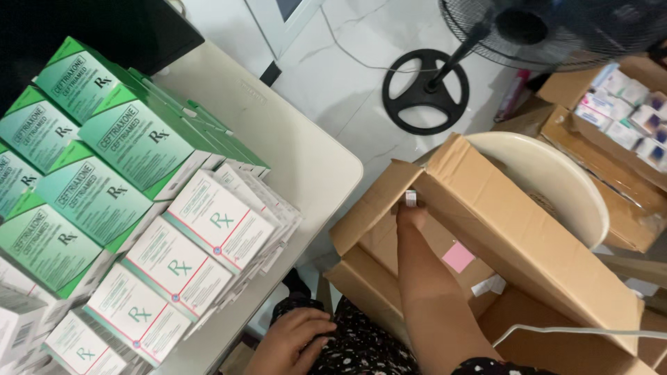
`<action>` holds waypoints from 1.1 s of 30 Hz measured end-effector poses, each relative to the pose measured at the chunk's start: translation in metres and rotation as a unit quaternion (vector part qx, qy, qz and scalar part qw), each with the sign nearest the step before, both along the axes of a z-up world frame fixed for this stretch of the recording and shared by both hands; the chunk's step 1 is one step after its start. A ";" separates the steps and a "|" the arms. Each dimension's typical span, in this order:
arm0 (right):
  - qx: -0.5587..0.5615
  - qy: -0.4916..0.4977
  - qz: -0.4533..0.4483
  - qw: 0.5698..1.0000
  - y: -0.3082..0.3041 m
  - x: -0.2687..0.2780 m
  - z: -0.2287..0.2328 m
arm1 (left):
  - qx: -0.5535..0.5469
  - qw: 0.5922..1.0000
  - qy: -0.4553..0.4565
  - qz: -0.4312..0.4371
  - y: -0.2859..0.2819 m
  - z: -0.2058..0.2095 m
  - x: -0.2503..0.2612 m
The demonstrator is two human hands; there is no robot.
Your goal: The person picks up small white and green medicine boxes from a table, opens them, and places them into a large cardboard box. The person repeats this process multiple times, handling each box individually.
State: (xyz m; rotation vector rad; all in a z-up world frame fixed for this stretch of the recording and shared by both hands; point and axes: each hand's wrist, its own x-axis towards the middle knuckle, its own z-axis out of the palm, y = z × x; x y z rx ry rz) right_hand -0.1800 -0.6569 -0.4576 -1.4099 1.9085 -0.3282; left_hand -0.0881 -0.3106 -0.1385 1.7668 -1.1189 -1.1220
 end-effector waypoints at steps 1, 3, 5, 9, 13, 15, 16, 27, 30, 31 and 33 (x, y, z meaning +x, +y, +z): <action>0.027 -0.010 -0.020 0.999 0.002 0.009 -0.006 | 0.014 1.000 0.004 0.007 0.003 -0.007 -0.002; 0.065 -0.044 -0.040 0.996 0.002 0.025 -0.014 | 0.036 0.999 0.011 0.013 0.003 -0.021 -0.004; 0.114 -0.103 -0.042 0.987 0.004 0.040 -0.023 | 0.013 1.000 -0.021 0.015 0.001 -0.032 -0.007; 0.233 -0.242 -0.046 0.941 0.011 0.064 -0.038 | 0.066 0.998 0.005 0.013 -0.001 -0.038 -0.011; 0.303 -0.304 -0.066 0.901 0.011 0.053 -0.037 | 0.056 0.998 -0.019 0.016 -0.001 -0.028 -0.011; 0.319 -0.311 -0.075 0.892 0.014 0.045 -0.031 | 0.063 0.998 -0.019 0.018 -0.003 -0.019 -0.007; 0.322 -0.307 -0.079 0.892 0.014 0.037 -0.028 | 0.052 0.998 -0.036 0.021 -0.004 -0.014 -0.006; 0.042 -0.315 -0.219 0.922 0.009 0.028 0.052 | -0.147 0.957 -0.213 0.134 0.022 0.067 0.002; -0.226 -0.303 -0.108 0.920 0.041 0.047 0.118 | -0.257 0.901 -0.302 0.178 0.058 0.087 0.009; -0.300 -0.330 -0.038 0.894 0.057 0.051 0.146 | -0.277 0.878 -0.331 0.206 0.072 0.093 0.008; -0.320 -0.414 0.087 0.848 0.100 0.058 0.205 | -0.318 0.826 -0.390 0.255 0.098 0.099 0.012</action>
